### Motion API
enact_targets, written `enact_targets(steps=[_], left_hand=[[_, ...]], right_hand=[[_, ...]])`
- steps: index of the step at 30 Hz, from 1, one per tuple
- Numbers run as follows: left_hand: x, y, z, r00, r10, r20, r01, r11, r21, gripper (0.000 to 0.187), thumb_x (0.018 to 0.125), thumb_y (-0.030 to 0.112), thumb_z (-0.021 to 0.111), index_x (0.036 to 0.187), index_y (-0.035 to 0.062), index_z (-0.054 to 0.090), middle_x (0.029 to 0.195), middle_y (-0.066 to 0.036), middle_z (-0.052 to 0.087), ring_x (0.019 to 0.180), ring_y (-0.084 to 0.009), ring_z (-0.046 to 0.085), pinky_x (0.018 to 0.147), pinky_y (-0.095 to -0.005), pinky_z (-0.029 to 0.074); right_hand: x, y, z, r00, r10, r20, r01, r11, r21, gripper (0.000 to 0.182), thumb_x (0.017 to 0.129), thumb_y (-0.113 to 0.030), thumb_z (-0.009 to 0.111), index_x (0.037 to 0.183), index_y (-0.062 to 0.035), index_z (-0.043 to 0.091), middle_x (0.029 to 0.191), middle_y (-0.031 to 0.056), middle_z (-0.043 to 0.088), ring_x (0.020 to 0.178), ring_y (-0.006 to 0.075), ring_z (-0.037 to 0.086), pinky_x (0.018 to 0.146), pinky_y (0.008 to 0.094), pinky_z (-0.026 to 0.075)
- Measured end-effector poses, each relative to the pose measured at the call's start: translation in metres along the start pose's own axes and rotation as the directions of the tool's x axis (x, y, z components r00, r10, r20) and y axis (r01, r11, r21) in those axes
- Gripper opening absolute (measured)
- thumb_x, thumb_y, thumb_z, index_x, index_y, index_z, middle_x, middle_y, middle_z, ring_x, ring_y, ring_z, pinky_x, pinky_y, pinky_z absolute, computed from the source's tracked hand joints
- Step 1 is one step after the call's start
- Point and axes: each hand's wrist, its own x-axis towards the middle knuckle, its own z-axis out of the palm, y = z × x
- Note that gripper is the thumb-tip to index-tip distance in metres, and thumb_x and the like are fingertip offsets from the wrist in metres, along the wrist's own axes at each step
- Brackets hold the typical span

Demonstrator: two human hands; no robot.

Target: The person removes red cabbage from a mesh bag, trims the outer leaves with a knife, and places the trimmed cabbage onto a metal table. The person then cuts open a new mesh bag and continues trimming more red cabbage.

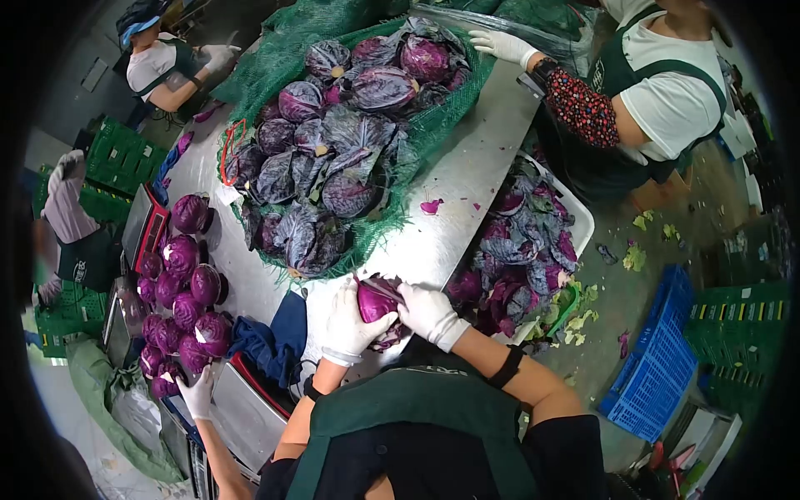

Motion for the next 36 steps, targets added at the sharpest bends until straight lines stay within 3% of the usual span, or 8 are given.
enact_targets(steps=[4, 7, 10, 14, 22, 28, 35, 36], left_hand=[[0.004, -0.01, -0.01, 0.998, -0.037, 0.054, 0.044, 0.99, -0.131, 0.086, 0.061, 0.047, 0.075, 0.119, -0.0072, 0.042, 0.115, -0.026, 0.049, 0.106, -0.0399, 0.049, 0.091, -0.0422, 0.042], [0.001, -0.037, -0.017, 0.963, 0.22, 0.154, -0.152, 0.92, -0.362, 0.089, 0.059, 0.035, 0.078, 0.128, -0.0039, 0.039, 0.126, -0.023, 0.044, 0.12, -0.0348, 0.041, 0.103, -0.0404, 0.03], [-0.009, -0.051, -0.015, 0.967, 0.183, 0.176, -0.098, 0.909, -0.405, 0.092, 0.058, 0.039, 0.078, 0.13, -0.0027, 0.038, 0.133, -0.023, 0.039, 0.125, -0.0362, 0.036, 0.106, -0.0413, 0.024], [0.006, -0.045, -0.025, 0.958, 0.224, 0.181, -0.149, 0.923, -0.354, 0.09, 0.06, 0.04, 0.076, 0.131, 0.0, 0.039, 0.131, -0.021, 0.041, 0.124, -0.0342, 0.037, 0.106, -0.0418, 0.025], [0.014, -0.068, -0.024, 0.931, 0.243, 0.271, -0.089, 0.873, -0.479, 0.095, 0.061, 0.039, 0.076, 0.135, -0.001, 0.032, 0.135, -0.023, 0.037, 0.129, -0.0327, 0.032, 0.107, -0.0385, 0.023], [0.011, -0.079, -0.027, 0.914, 0.293, 0.28, -0.145, 0.881, -0.45, 0.098, 0.057, 0.047, 0.076, 0.135, 0.0025, 0.035, 0.133, -0.019, 0.038, 0.124, -0.0317, 0.034, 0.105, -0.0406, 0.023], [-0.014, -0.077, 0.011, 0.966, -0.195, 0.17, 0.222, 0.289, -0.931, 0.06, 0.08, 0.034, 0.059, 0.127, 0.0004, 0.043, 0.131, -0.014, 0.041, 0.121, -0.0257, 0.04, 0.104, -0.0386, 0.027], [-0.014, -0.099, 0.03, 0.992, -0.102, -0.069, 0.033, 0.759, -0.65, 0.055, 0.08, 0.034, 0.059, 0.121, -0.0003, 0.05, 0.126, -0.017, 0.046, 0.117, -0.0286, 0.043, 0.103, -0.0406, 0.028]], right_hand=[[0.019, 0.039, 0.016, 0.969, 0.003, -0.246, -0.007, 1.0, -0.014, 0.017, 0.079, -0.02, 0.056, 0.086, -0.0051, 0.057, 0.062, 0.0126, 0.06, 0.057, 0.0293, 0.061, 0.053, 0.0392, 0.05], [0.031, 0.094, 0.021, 0.934, 0.332, 0.134, -0.357, 0.884, 0.301, 0.019, 0.08, -0.023, 0.055, 0.085, -0.0051, 0.059, 0.058, 0.0123, 0.06, 0.054, 0.0304, 0.06, 0.055, 0.0387, 0.05], [0.022, 0.039, -0.019, 0.992, 0.107, -0.066, -0.116, 0.983, -0.144, 0.036, 0.075, -0.035, 0.064, 0.096, -0.0064, 0.059, 0.085, 0.0131, 0.062, 0.069, 0.0293, 0.063, 0.064, 0.0382, 0.051], [0.003, -0.025, -0.035, 0.969, -0.246, -0.005, 0.246, 0.969, -0.035, 0.044, 0.072, -0.035, 0.066, 0.104, -0.0073, 0.054, 0.089, 0.0117, 0.055, 0.071, 0.0284, 0.062, 0.061, 0.0372, 0.051], [0.008, -0.044, -0.028, 0.961, -0.241, 0.136, 0.255, 0.962, -0.098, 0.059, 0.07, -0.038, 0.066, 0.11, 0.0012, 0.047, 0.095, 0.0137, 0.053, 0.066, 0.027, 0.062, 0.059, 0.0364, 0.052], [0.042, 0.006, -0.017, 0.991, -0.116, -0.063, 0.129, 0.953, 0.273, 0.019, 0.076, -0.027, 0.056, 0.075, -0.0092, 0.062, 0.07, 0.0102, 0.061, 0.064, 0.0276, 0.06, 0.061, 0.0374, 0.049], [0.016, 0.001, -0.039, 0.995, 0.079, 0.062, -0.096, 0.935, 0.341, 0.06, 0.071, -0.05, 0.066, 0.106, -0.0034, 0.055, 0.079, 0.0163, 0.062, 0.073, 0.0304, 0.063, 0.065, 0.0381, 0.051], [0.006, -0.01, -0.034, 0.996, 0.001, 0.087, -0.037, 0.911, 0.411, 0.06, 0.069, -0.052, 0.067, 0.102, -0.0027, 0.055, 0.077, 0.0149, 0.061, 0.073, 0.0306, 0.063, 0.065, 0.0391, 0.051]])
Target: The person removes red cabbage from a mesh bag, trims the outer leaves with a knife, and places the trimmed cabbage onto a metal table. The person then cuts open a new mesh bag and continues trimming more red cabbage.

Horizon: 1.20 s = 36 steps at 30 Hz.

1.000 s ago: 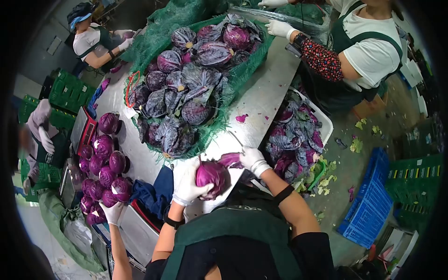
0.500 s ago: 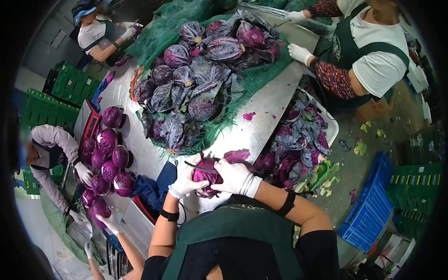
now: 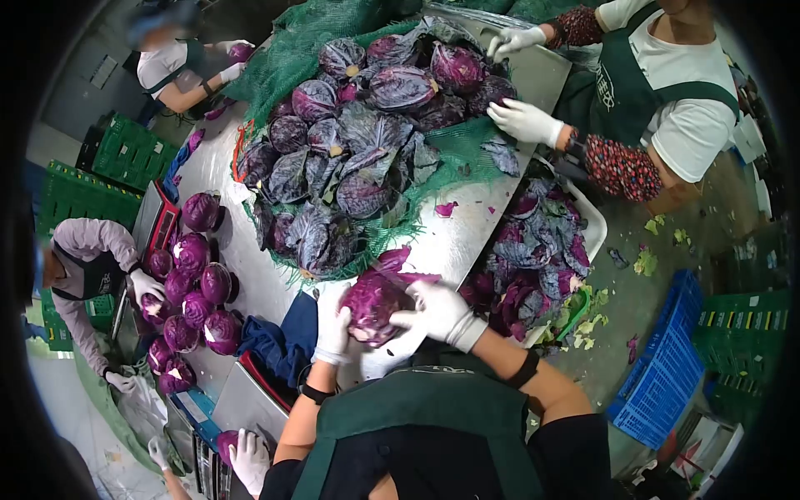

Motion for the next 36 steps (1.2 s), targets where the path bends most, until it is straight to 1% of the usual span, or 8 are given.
enact_targets(steps=[2, 13, 19, 20, 24, 28, 30, 36], left_hand=[[-0.001, 0.094, 0.028, 0.99, -0.11, -0.083, 0.13, 0.945, 0.301, 0.05, 0.08, 0.033, 0.058, 0.116, -0.0008, 0.054, 0.119, -0.02, 0.05, 0.115, -0.0327, 0.044, 0.102, -0.0421, 0.028], [0.023, 0.096, 0.047, 0.896, 0.206, 0.393, -0.383, 0.808, 0.448, 0.085, 0.062, 0.046, 0.075, 0.129, 0.005, 0.042, 0.135, -0.024, 0.033, 0.124, -0.0422, 0.033, 0.1, -0.0473, 0.032], [0.027, 0.103, 0.031, 0.938, 0.32, 0.137, -0.343, 0.784, 0.517, 0.064, 0.062, 0.039, 0.074, 0.109, 0.0005, 0.056, 0.105, -0.018, 0.06, 0.09, -0.0335, 0.06, 0.083, -0.0395, 0.047], [0.027, 0.094, 0.024, 0.943, 0.321, 0.092, -0.324, 0.812, 0.485, 0.062, 0.06, 0.038, 0.075, 0.107, 0.0005, 0.058, 0.101, -0.018, 0.062, 0.085, -0.0328, 0.062, 0.08, -0.0387, 0.048], [0.015, 0.082, 0.02, 0.998, -0.027, -0.061, 0.038, 0.981, 0.191, 0.068, 0.06, 0.034, 0.077, 0.114, -0.0012, 0.054, 0.105, -0.019, 0.058, 0.094, -0.0316, 0.057, 0.086, -0.0366, 0.045], [0.007, 0.067, 0.042, 0.966, -0.184, -0.181, 0.232, 0.924, 0.304, 0.071, 0.067, 0.036, 0.075, 0.122, 0.0, 0.048, 0.111, -0.018, 0.053, 0.106, -0.0287, 0.049, 0.094, -0.0372, 0.037], [0.008, 0.092, 0.055, 0.963, -0.211, -0.171, 0.25, 0.935, 0.253, 0.07, 0.07, 0.037, 0.074, 0.122, -0.0001, 0.047, 0.11, -0.018, 0.052, 0.105, -0.0273, 0.048, 0.095, -0.038, 0.037], [-0.001, 0.089, 0.071, 0.905, -0.332, -0.268, 0.293, 0.94, -0.175, 0.076, 0.07, 0.026, 0.076, 0.127, -0.0041, 0.034, 0.12, -0.019, 0.044, 0.109, -0.0273, 0.047, 0.097, -0.0366, 0.037]], right_hand=[[-0.01, -0.013, 0.013, 0.996, 0.002, -0.09, -0.038, 0.917, -0.397, 0.059, 0.067, -0.052, 0.068, 0.095, -0.0016, 0.054, 0.074, 0.0135, 0.06, 0.072, 0.0319, 0.062, 0.064, 0.0399, 0.051], [-0.004, 0.021, -0.006, 0.982, -0.063, -0.178, -0.02, 0.903, -0.429, 0.027, 0.075, -0.029, 0.055, 0.083, -0.0033, 0.055, 0.067, 0.0148, 0.061, 0.059, 0.0321, 0.061, 0.056, 0.0419, 0.05], [0.022, 0.125, -0.02, 0.953, 0.131, -0.275, -0.224, 0.912, -0.344, 0.022, 0.075, -0.024, 0.054, 0.082, -0.0041, 0.061, 0.069, 0.0189, 0.062, 0.068, 0.0376, 0.06, 0.063, 0.0443, 0.048], [0.018, 0.112, -0.032, 0.895, 0.443, -0.054, -0.439, 0.895, 0.072, 0.025, 0.076, -0.025, 0.058, 0.09, -0.0053, 0.06, 0.076, 0.0183, 0.062, 0.075, 0.0377, 0.06, 0.067, 0.0437, 0.049], [0.006, 0.056, -0.036, 0.897, -0.029, -0.442, -0.091, 0.965, -0.247, 0.047, 0.081, -0.031, 0.061, 0.119, -0.0057, 0.048, 0.104, 0.0175, 0.058, 0.084, 0.0324, 0.06, 0.075, 0.0398, 0.048], [-0.004, 0.027, 0.001, 0.949, -0.025, -0.315, 0.077, 0.985, 0.154, 0.053, 0.086, -0.018, 0.056, 0.134, -0.0053, 0.036, 0.112, 0.0175, 0.057, 0.097, 0.0225, 0.059, 0.087, 0.0307, 0.045], [-0.006, 0.023, 0.025, 0.944, -0.187, -0.273, 0.149, 0.977, -0.152, 0.064, 0.087, -0.019, 0.053, 0.14, -0.0031, 0.021, 0.134, 0.0238, 0.037, 0.112, 0.0321, 0.05, 0.095, 0.0361, 0.041], [0.024, 0.059, 0.029, 0.873, -0.211, -0.44, 0.167, 0.976, -0.137, 0.024, 0.09, -0.021, 0.048, 0.105, -0.0035, 0.055, 0.09, 0.0146, 0.061, 0.08, 0.0298, 0.06, 0.069, 0.0359, 0.049]])
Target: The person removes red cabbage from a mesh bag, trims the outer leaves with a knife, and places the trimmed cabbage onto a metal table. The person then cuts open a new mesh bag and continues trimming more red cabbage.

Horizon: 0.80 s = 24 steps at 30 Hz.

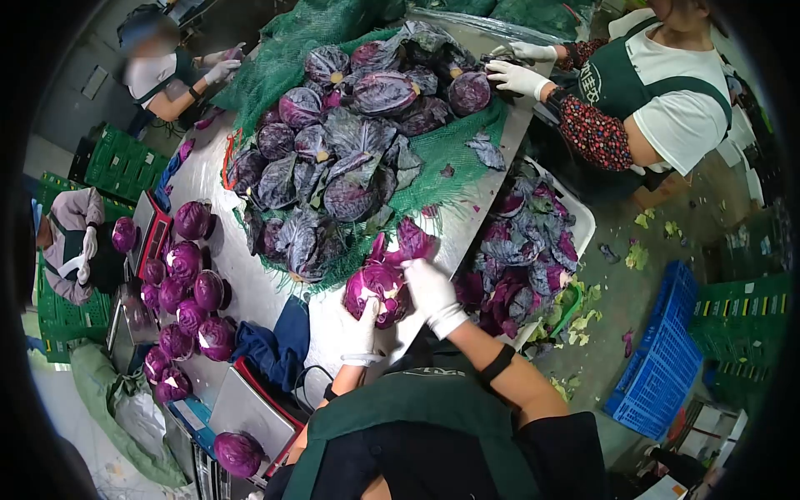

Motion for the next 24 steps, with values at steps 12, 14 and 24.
enact_targets(steps=[12, 14, 24], left_hand=[[-0.004, -0.007, 0.021, 0.999, 0.014, -0.045, -0.016, 0.999, -0.051, 0.078, 0.075, 0.033, 0.072, 0.128, -0.0062, 0.032, 0.123, -0.022, 0.042, 0.113, -0.0299, 0.045, 0.097, -0.0377, 0.035], [0.0, -0.003, 0.022, 1.0, -0.009, -0.03, 0.008, 1.0, -0.028, 0.078, 0.074, 0.032, 0.073, 0.128, -0.0063, 0.033, 0.123, -0.023, 0.042, 0.112, -0.0291, 0.045, 0.097, -0.037, 0.036], [-0.003, -0.011, -0.008, 0.978, 0.207, 0.015, -0.207, 0.978, 0.016, 0.066, 0.075, 0.035, 0.069, 0.121, -0.0037, 0.042, 0.113, -0.018, 0.047, 0.104, -0.0269, 0.049, 0.092, -0.036, 0.039]], right_hand=[[-0.003, -0.034, -0.011, 0.996, 0.067, 0.066, -0.063, 0.996, -0.063, 0.049, 0.087, -0.018, 0.053, 0.133, -0.008, 0.04, 0.102, 0.0206, 0.056, 0.085, 0.0356, 0.058, 0.074, 0.0379, 0.048], [0.002, -0.032, -0.009, 0.999, 0.008, -0.036, -0.01, 0.999, -0.045, 0.036, 0.087, -0.015, 0.052, 0.122, -0.0074, 0.051, 0.093, 0.0188, 0.059, 0.081, 0.035, 0.059, 0.072, 0.0381, 0.049], [-0.009, 0.061, -0.049, 0.851, 0.515, 0.102, -0.492, 0.85, -0.188, 0.048, 0.078, -0.039, 0.062, 0.109, -0.0043, 0.05, 0.086, 0.0201, 0.063, 0.083, 0.0375, 0.061, 0.073, 0.0422, 0.048]])
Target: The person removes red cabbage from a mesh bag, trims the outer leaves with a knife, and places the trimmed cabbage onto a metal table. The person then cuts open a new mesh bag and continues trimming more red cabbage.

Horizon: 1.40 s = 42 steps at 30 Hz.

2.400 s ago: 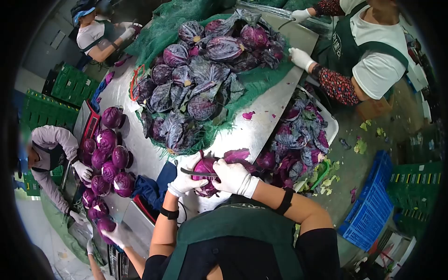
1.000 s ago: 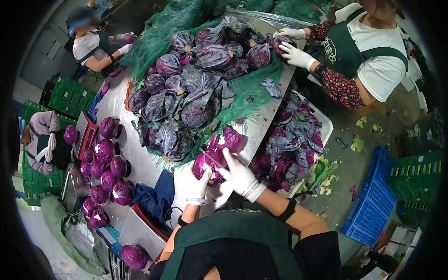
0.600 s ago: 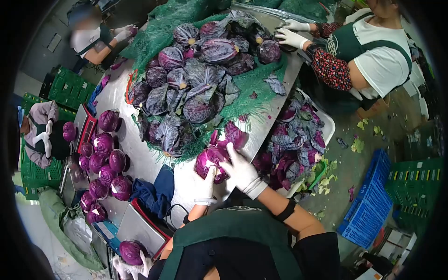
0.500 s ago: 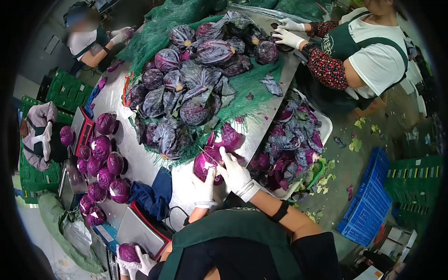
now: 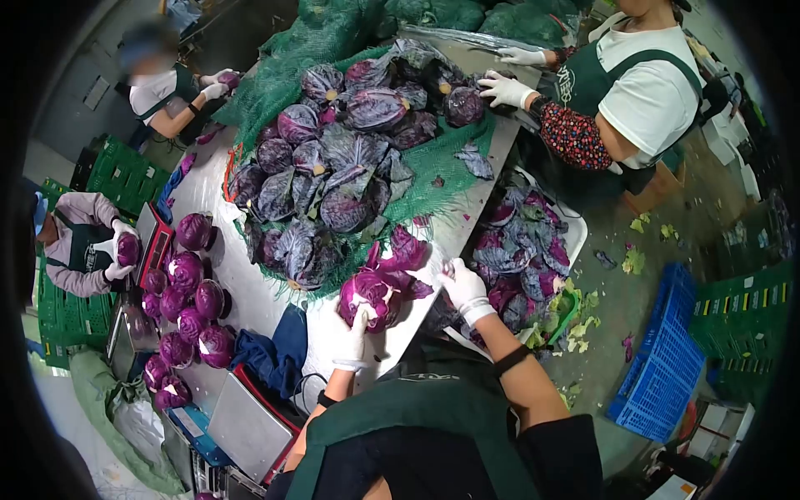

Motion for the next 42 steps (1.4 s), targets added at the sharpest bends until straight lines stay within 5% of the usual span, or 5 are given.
enact_targets(steps=[5, 14, 16, 28, 42], left_hand=[[-0.011, -0.013, 0.002, 0.973, 0.106, 0.204, -0.168, 0.933, 0.319, 0.082, 0.071, 0.027, 0.076, 0.131, -0.0027, 0.03, 0.123, -0.021, 0.04, 0.112, -0.0297, 0.045, 0.097, -0.04, 0.035], [0.0, 0.021, -0.034, 0.827, -0.103, 0.553, 0.169, 0.983, -0.07, 0.088, 0.07, 0.007, 0.074, 0.137, 0.0027, 0.017, 0.132, -0.019, 0.029, 0.121, -0.031, 0.039, 0.099, -0.0418, 0.038], [0.001, 0.039, -0.033, 0.856, 0.244, 0.455, -0.449, 0.787, 0.423, 0.079, 0.061, 0.041, 0.076, 0.119, -0.0029, 0.046, 0.11, -0.017, 0.052, 0.104, -0.0287, 0.05, 0.093, -0.0411, 0.038], [-0.013, 0.008, 0.01, 0.974, 0.097, 0.204, -0.155, 0.943, 0.294, 0.074, 0.061, 0.032, 0.08, 0.115, -0.0015, 0.042, 0.119, -0.019, 0.042, 0.11, -0.0294, 0.043, 0.095, -0.0393, 0.035], [-0.008, 0.026, 0.026, 0.812, 0.21, 0.545, -0.461, 0.803, 0.377, 0.078, 0.056, 0.034, 0.08, 0.118, -0.0002, 0.046, 0.129, -0.023, 0.04, 0.122, -0.0392, 0.037, 0.102, -0.0482, 0.028]], right_hand=[[-0.057, -0.08, -0.004, 0.836, -0.541, -0.095, 0.537, 0.841, -0.065, 0.066, 0.068, -0.048, 0.07, 0.114, -0.0052, 0.051, 0.099, 0.0155, 0.06, 0.093, 0.0319, 0.06, 0.075, 0.0356, 0.05], [-0.035, -0.063, -0.058, 0.972, -0.206, 0.109, 0.223, 0.958, -0.18, 0.081, 0.07, -0.045, 0.069, 0.133, -0.0076, 0.036, 0.097, 0.0206, 0.061, 0.078, 0.0292, 0.063, 0.071, 0.0327, 0.049], [-0.047, -0.065, -0.018, 0.932, -0.361, 0.023, 0.321, 0.857, 0.404, 0.076, 0.065, -0.053, 0.07, 0.124, -0.0099, 0.048, 0.086, 0.0173, 0.058, 0.075, 0.0296, 0.059, 0.069, 0.0353, 0.048], [-0.012, -0.041, -0.001, 0.775, -0.626, -0.087, 0.497, 0.688, -0.529, 0.018, 0.078, -0.026, 0.06, 0.082, -0.0101, 0.052, 0.071, 0.0081, 0.055, 0.059, 0.0248, 0.061, 0.05, 0.0352, 0.049], [-0.048, -0.08, -0.039, 0.855, -0.474, 0.211, 0.515, 0.821, -0.246, 0.019, 0.073, -0.024, 0.056, 0.073, -0.0062, 0.052, 0.067, 0.0138, 0.058, 0.059, 0.0297, 0.059, 0.054, 0.0392, 0.049]])
